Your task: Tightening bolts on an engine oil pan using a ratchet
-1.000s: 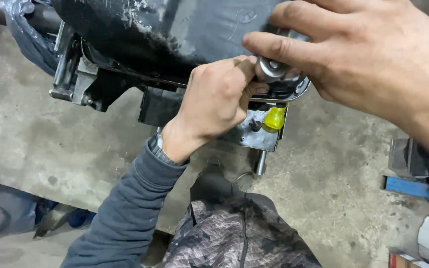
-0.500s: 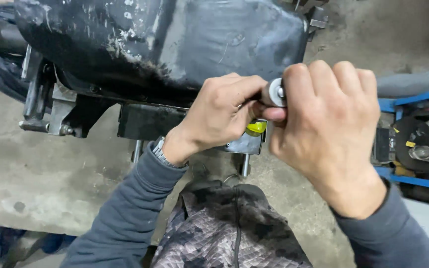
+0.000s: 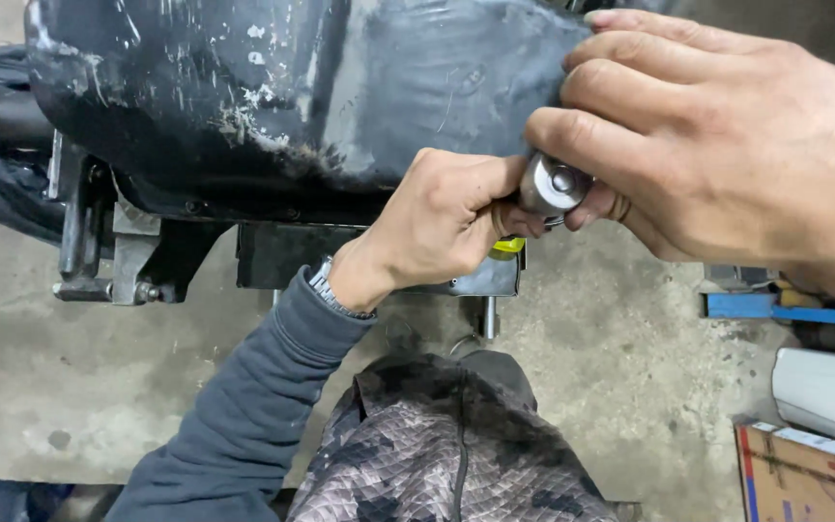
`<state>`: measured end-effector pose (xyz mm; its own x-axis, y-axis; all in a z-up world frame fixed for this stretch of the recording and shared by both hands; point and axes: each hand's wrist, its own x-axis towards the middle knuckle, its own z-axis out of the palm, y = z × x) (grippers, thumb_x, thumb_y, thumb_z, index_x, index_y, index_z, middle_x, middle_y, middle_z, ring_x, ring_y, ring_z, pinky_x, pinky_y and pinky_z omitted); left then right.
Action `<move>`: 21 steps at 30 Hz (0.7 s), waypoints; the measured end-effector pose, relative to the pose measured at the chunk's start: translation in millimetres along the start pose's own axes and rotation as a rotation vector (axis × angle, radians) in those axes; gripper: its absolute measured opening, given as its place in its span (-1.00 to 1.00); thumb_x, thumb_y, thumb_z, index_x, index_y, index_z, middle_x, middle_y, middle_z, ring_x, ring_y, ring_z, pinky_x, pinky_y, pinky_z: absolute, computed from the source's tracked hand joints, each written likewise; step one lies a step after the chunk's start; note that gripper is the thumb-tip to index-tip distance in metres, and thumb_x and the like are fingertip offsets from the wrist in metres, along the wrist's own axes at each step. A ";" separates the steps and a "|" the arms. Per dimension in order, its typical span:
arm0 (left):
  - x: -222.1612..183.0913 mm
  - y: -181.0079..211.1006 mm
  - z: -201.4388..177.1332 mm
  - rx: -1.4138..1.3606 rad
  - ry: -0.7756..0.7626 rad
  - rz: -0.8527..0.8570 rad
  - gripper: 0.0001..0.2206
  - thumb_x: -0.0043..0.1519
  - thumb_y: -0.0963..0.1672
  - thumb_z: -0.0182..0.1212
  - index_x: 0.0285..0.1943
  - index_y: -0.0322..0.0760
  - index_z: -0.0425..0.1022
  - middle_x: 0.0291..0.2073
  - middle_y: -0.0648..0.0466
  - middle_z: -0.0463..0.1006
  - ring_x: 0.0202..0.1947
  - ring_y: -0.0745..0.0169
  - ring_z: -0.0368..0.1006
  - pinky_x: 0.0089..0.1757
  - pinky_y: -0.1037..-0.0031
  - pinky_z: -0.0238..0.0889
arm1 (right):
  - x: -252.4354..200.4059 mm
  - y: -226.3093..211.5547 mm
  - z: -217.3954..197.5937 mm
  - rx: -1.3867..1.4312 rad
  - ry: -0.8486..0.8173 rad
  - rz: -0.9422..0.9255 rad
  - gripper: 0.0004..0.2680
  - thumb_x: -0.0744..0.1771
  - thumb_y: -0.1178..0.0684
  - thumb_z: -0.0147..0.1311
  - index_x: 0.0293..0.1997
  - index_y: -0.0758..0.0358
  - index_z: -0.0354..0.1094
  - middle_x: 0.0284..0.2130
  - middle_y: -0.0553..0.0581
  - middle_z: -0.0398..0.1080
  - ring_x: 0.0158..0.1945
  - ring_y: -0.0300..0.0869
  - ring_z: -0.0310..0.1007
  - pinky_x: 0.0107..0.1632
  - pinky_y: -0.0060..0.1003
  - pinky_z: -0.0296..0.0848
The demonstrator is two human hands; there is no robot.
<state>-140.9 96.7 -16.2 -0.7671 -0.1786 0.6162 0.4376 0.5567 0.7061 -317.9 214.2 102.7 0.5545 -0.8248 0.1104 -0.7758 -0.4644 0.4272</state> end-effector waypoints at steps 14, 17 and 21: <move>9.0 -1.8 -4.7 -0.173 -0.190 -0.044 -0.87 0.34 -0.24 -0.10 -0.19 -0.32 0.39 -0.44 0.09 0.46 -0.47 0.27 0.43 -0.35 0.51 0.32 | -25.3 -6.2 27.4 -0.153 -0.115 0.208 -0.77 0.47 -0.21 -0.31 -0.12 0.02 0.19 -0.23 -0.07 0.23 -0.23 -0.19 0.38 -0.23 -0.32 0.37; 3.2 -8.4 -0.8 -0.068 -0.171 -0.045 -0.86 0.36 -0.16 -0.04 -0.14 -0.27 0.45 -0.41 0.09 0.47 -0.46 0.11 0.35 -0.34 0.37 0.18 | -20.7 -8.3 30.3 -0.239 -0.107 0.177 -0.80 0.41 -0.18 -0.26 -0.28 0.05 0.08 -0.24 -0.01 0.21 -0.25 -0.17 0.32 -0.27 -0.30 0.25; 2.6 -7.4 -1.0 -0.141 -0.132 -0.045 -0.78 0.41 -0.10 -0.09 -0.15 -0.34 0.39 -0.40 0.08 0.42 -0.45 0.17 0.30 -0.35 0.39 0.17 | -19.3 -23.8 25.2 -0.184 -0.086 0.244 -0.79 0.45 -0.12 -0.22 -0.32 0.09 0.08 -0.30 0.01 0.20 -0.31 -0.13 0.25 -0.28 -0.26 0.17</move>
<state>-145.7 91.3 -19.5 -0.8381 -0.0875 0.5384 0.4560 0.4293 0.7796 -317.8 233.0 67.8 0.3252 -0.9326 0.1564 -0.8109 -0.1900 0.5534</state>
